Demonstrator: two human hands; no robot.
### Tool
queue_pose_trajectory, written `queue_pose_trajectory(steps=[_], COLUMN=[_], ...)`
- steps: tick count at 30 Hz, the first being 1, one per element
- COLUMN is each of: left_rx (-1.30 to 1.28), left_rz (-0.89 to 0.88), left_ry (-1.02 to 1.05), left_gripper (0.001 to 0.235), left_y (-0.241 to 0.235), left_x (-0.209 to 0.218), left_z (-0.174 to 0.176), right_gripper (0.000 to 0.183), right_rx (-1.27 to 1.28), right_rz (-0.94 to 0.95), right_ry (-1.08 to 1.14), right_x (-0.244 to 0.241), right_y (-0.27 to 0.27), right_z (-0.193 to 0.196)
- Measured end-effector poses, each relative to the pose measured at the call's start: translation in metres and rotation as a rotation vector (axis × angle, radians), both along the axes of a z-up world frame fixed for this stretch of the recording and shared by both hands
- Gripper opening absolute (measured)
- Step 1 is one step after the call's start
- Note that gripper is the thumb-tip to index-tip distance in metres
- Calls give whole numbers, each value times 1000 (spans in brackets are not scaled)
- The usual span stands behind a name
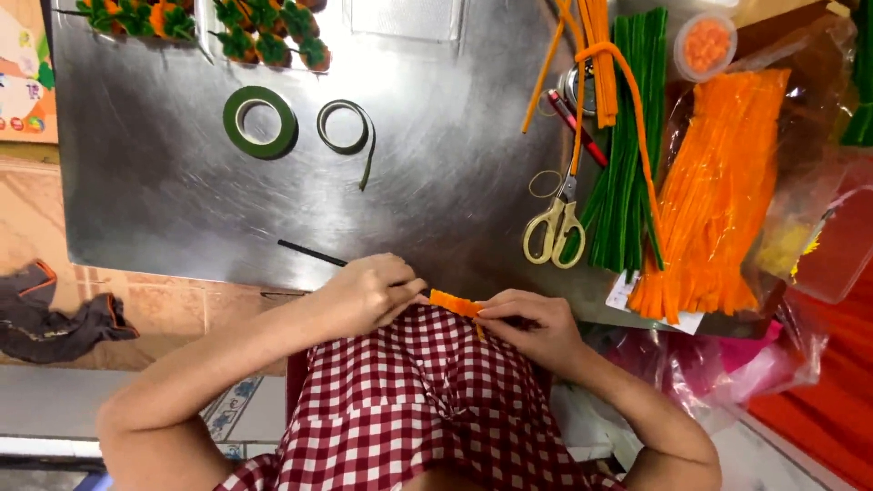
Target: Wrapping orange pipe cleaners around a rod to create artificial carrots for decoration.
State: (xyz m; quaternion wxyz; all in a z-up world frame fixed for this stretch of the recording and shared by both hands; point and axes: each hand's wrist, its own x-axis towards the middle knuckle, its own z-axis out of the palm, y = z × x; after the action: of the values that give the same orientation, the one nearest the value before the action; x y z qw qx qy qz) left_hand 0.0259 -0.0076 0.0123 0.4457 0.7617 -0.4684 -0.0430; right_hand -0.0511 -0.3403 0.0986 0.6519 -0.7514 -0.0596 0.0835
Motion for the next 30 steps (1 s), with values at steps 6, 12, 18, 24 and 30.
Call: queue_pose_trajectory(steps=[6, 12, 18, 24, 30], left_rx=[-39, 39, 69, -44, 191], left_rz=[99, 108, 120, 161, 6], left_ry=[-149, -525, -549, -225, 219], left_gripper=[22, 23, 29, 26, 31], left_y=[-12, -15, -7, -12, 7], left_x=[-32, -47, -50, -49, 0], left_z=[-24, -22, -22, -23, 53], right_gripper=[11, 14, 11, 12, 8], right_rx=[99, 188, 240, 257, 181], right_rz=[-33, -47, -25, 9, 8], right_ry=[-111, -200, -254, -296, -357], right_x=[-2, -5, 4, 12, 16], right_y=[0, 14, 21, 27, 23], right_z=[-28, -50, -51, -41, -29])
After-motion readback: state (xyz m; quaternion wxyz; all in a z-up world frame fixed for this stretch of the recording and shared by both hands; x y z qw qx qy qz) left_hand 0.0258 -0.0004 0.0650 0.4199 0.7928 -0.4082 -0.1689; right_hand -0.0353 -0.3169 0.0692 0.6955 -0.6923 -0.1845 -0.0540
